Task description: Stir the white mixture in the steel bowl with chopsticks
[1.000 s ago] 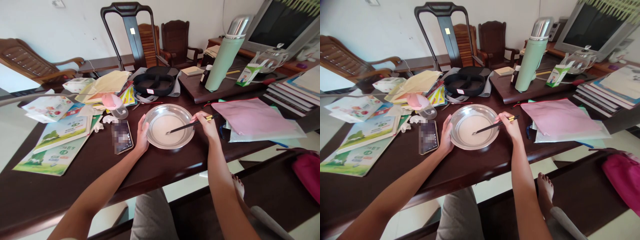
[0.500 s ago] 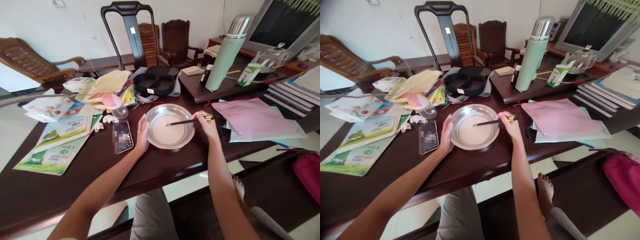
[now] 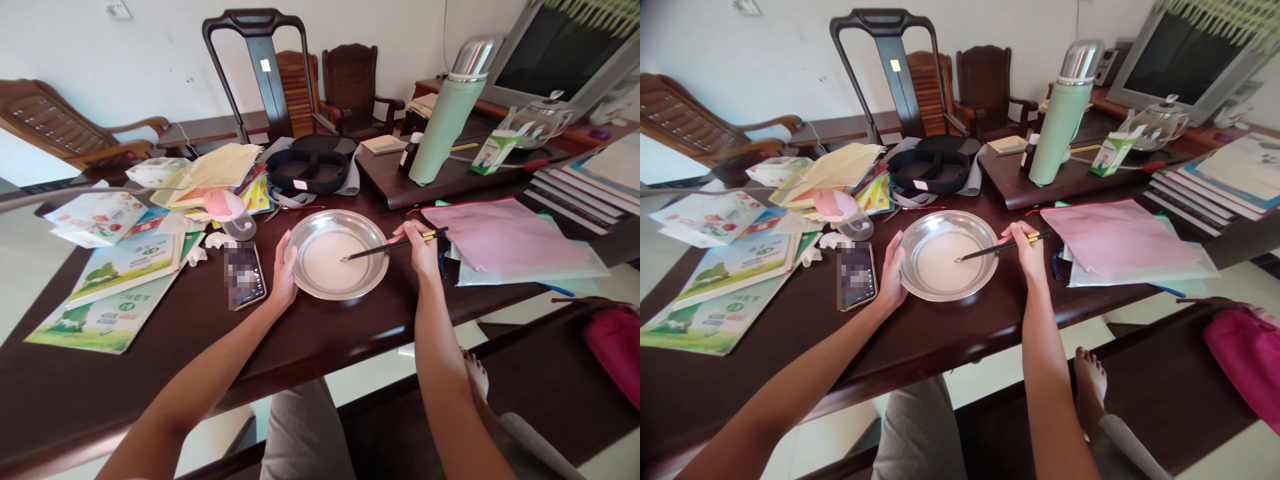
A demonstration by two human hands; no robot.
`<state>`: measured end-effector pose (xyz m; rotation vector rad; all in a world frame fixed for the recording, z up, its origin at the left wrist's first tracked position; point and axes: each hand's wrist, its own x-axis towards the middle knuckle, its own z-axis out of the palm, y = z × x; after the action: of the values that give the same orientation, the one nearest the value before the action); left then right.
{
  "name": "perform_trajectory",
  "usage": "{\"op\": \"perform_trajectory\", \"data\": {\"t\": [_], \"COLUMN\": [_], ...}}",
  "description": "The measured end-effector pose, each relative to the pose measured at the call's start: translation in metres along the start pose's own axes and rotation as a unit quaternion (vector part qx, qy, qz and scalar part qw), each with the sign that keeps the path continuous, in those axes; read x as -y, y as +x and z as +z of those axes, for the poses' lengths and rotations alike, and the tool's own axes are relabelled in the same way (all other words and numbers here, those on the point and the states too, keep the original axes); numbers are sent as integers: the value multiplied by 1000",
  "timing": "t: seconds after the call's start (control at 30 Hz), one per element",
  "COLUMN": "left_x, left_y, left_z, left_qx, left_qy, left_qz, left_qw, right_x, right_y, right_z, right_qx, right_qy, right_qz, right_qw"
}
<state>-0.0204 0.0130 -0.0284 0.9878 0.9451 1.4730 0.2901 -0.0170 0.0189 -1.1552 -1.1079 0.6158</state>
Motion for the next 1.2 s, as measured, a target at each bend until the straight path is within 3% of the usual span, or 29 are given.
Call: {"op": "perform_trajectory", "data": {"t": [0.17, 0.37, 0.57, 0.73, 0.93, 1.1, 1.2], "left_x": [2, 1, 1, 3, 4, 2, 1], "left_y": [0, 0, 0, 1, 1, 0, 0], "left_z": [-3, -2, -1, -2, -2, -2, -1], "left_qx": [9, 7, 2, -1, 0, 0, 1], "left_qy": [-4, 3, 0, -4, -5, 0, -1], "left_qz": [0, -3, -7, -1, -1, -5, -5], "left_qw": [1000, 1000, 1000, 1000, 1000, 1000, 1000], "right_x": [0, -3, 2, 3, 5, 1, 2], "right_y": [-1, 1, -2, 0, -2, -1, -1], "right_z": [2, -2, 2, 1, 4, 2, 2], "right_qx": [97, -5, 86, -1, 77, 2, 41], "right_qy": [-19, -21, -18, -27, -23, -28, -14], "right_qz": [0, -5, 4, 2, 5, 2, 14], "right_qw": [995, 1000, 996, 1000, 997, 1000, 999]}}
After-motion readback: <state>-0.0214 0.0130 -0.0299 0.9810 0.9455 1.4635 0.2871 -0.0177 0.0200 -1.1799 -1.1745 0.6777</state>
